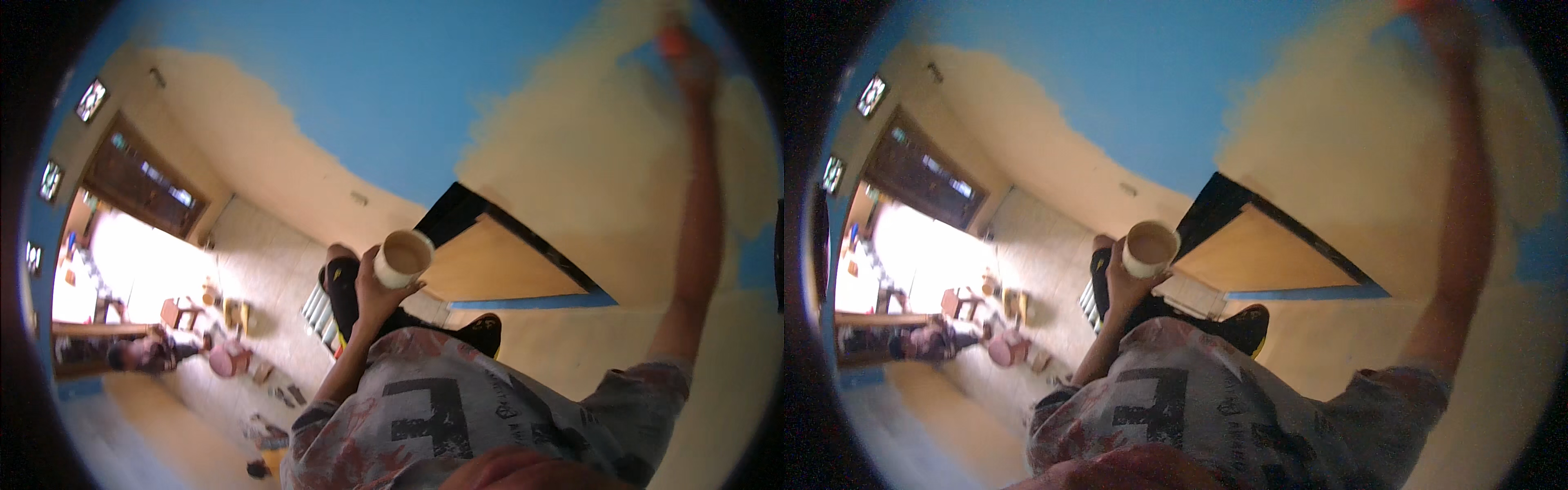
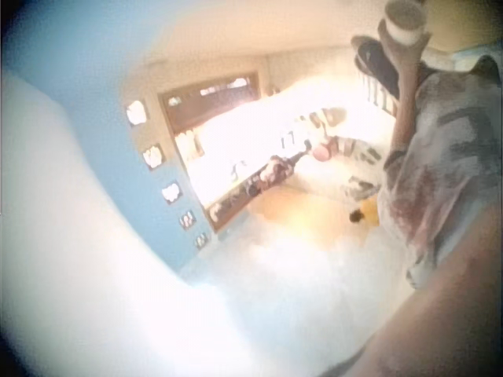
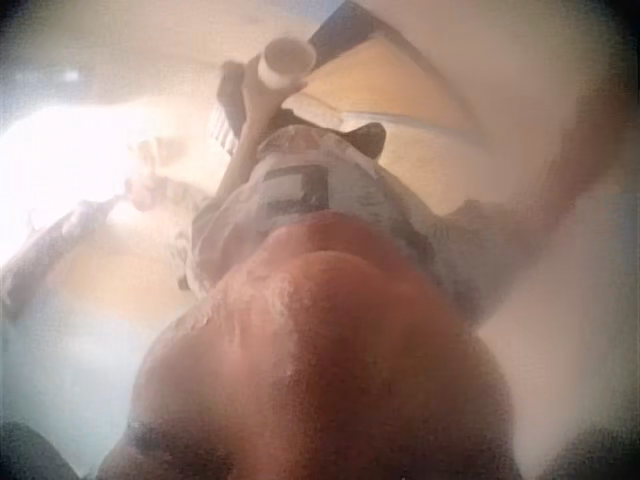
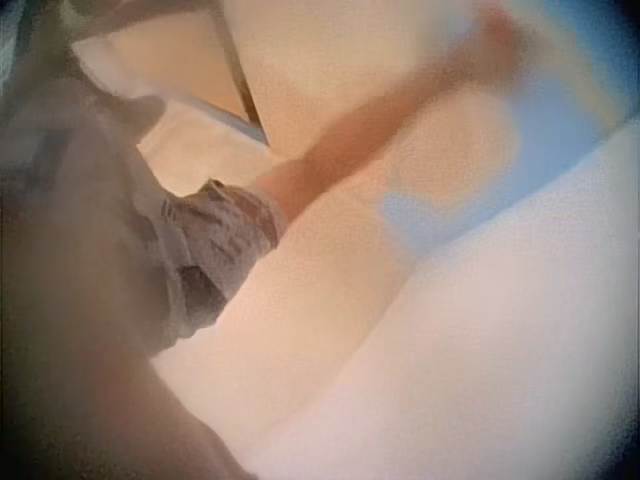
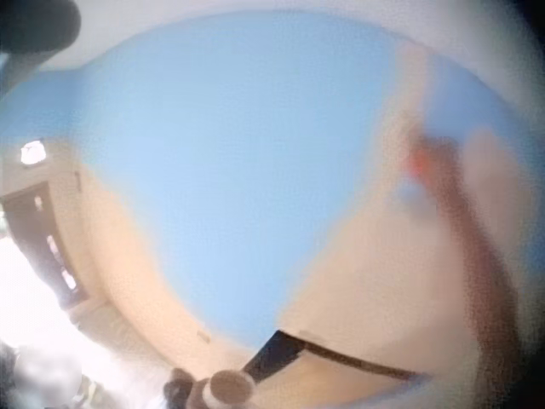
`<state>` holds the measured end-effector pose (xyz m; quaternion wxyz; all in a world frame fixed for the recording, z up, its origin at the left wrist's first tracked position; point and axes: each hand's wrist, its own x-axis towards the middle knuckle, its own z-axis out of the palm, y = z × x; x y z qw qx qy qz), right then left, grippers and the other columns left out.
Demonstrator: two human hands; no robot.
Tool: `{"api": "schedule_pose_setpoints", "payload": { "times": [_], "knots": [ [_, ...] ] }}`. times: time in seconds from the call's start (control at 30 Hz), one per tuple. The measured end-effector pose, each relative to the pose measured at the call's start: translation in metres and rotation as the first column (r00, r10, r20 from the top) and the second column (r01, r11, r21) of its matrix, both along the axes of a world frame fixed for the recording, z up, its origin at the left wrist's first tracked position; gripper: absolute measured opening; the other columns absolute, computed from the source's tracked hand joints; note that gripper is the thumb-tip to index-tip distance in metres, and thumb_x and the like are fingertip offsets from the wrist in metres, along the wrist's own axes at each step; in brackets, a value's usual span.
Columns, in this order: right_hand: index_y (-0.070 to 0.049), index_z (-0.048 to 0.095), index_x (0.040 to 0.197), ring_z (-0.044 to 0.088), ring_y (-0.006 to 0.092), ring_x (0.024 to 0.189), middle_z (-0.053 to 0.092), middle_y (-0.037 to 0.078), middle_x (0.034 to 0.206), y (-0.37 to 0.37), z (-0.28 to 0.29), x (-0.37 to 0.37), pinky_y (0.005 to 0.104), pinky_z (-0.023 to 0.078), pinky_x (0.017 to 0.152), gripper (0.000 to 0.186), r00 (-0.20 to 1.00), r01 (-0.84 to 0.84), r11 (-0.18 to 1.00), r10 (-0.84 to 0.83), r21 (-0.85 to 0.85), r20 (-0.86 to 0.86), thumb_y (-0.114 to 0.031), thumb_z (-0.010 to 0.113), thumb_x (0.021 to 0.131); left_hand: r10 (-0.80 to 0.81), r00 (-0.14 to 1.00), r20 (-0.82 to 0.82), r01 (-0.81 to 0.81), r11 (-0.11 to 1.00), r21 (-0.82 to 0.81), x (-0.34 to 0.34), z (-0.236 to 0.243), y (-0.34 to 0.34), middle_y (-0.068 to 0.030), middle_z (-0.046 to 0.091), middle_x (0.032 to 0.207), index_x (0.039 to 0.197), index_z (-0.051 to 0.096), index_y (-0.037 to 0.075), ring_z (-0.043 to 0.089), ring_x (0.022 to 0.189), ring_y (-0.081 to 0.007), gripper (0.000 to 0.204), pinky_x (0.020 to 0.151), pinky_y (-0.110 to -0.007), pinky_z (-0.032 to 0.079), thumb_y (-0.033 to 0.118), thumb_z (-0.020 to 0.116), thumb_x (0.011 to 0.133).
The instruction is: The person paints a ceiling with beige paint using a brush and a small container. They repeatedly dip the brush into the container and apply paint to the ceiling surface, gradually covering the blue area.
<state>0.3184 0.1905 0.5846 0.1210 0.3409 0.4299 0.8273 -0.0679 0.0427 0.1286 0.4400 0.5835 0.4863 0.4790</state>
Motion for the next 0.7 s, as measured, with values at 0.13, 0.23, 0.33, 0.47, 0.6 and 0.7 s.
{"api": "schedule_pose_setpoints", "payload": {
  "times": [0.13, 0.23, 0.33, 0.47, 0.6, 0.7],
  "knots": [
    [-0.004, 0.056, 0.128, 0.068, 0.0225, 0.075, 0.069, 0.011, 0.098, 0.007, -0.198, -0.062, 0.0366, 0.056, 0.058, 0.050, 0.878, -0.114, 0.881, -0.127, -0.459, -0.462, -0.011, 0.063, 0.079, 0.043, 0.998, -0.043, -0.042, 0.999, 0.033, -0.005, -0.004, 0.007, -0.0158, 0.064, 0.109, 0.120, 0.050, 0.001, 0.064, 0.101, -0.0272, 0.086, 0.085, -0.039, 0.053, 0.026, 0.095, 0.051],
    [-0.002, 0.066, 0.095, 0.070, 0.0255, 0.076, 0.068, 0.013, 0.082, -0.015, -0.286, -0.071, 0.0388, 0.057, 0.059, 0.018, 0.802, -0.327, 0.672, -0.175, -0.665, -0.572, -0.011, 0.058, 0.081, 0.025, 1.000, -0.016, -0.024, 0.997, 0.073, -0.007, -0.002, 0.011, -0.0157, 0.064, 0.108, 0.121, 0.049, 0.001, 0.064, 0.101, -0.0274, 0.086, 0.084, -0.039, 0.053, 0.024, 0.095, 0.051],
    [-0.007, 0.067, 0.096, 0.069, 0.0312, 0.080, 0.068, 0.015, 0.086, -0.027, -0.294, -0.084, 0.0453, 0.055, 0.068, 0.018, 0.545, -0.502, 0.478, -0.471, -0.720, -0.693, -0.013, 0.060, 0.080, 0.061, 0.998, -0.019, -0.060, 0.995, 0.079, -0.017, 0.015, 0.002, -0.0146, 0.061, 0.108, 0.120, 0.049, 0.002, 0.062, 0.101, -0.0276, 0.084, 0.085, -0.039, 0.051, 0.021, 0.094, 0.052],
    [-0.011, 0.067, 0.095, 0.065, 0.0357, 0.077, 0.067, 0.014, 0.082, 0.000, -0.238, -0.050, 0.0444, 0.052, 0.070, 0.018, 0.236, -0.755, 0.508, -0.380, -0.415, -0.895, -0.018, 0.065, 0.079, 0.046, 0.999, 0.006, -0.046, 0.999, 0.007, -0.019, 0.019, -0.003, -0.0118, 0.053, 0.108, 0.116, 0.050, 0.003, 0.056, 0.104, -0.0285, 0.079, 0.088, -0.041, 0.047, 0.019, 0.093, 0.052],
    [-0.008, 0.065, 0.092, 0.066, 0.0317, 0.078, 0.068, 0.013, 0.082, 0.016, -0.068, -0.089, 0.0399, 0.052, 0.065, 0.029, 0.501, -0.246, 0.837, -0.322, -0.489, -0.804, -0.036, 0.066, 0.084, 0.064, 0.997, 0.050, -0.063, 0.997, -0.035, -0.026, 0.015, -0.003, -0.0122, 0.052, 0.108, 0.114, 0.050, 0.003, 0.056, 0.103, -0.0291, 0.078, 0.088, -0.040, 0.046, 0.018, 0.092, 0.051],
    [-0.007, 0.063, 0.098, 0.066, 0.0300, 0.078, 0.067, 0.013, 0.084, -0.012, 0.032, -0.095, 0.0387, 0.053, 0.064, 0.027, 0.747, -0.313, 0.926, 0.102, -0.212, -0.657, -0.030, 0.064, 0.085, 0.012, 1.000, -0.003, -0.012, 1.000, -0.005, -0.017, 0.018, -0.001, -0.0114, 0.053, 0.107, 0.114, 0.049, 0.003, 0.056, 0.102, -0.0282, 0.079, 0.087, -0.039, 0.047, 0.020, 0.093, 0.051]
  ]
}}
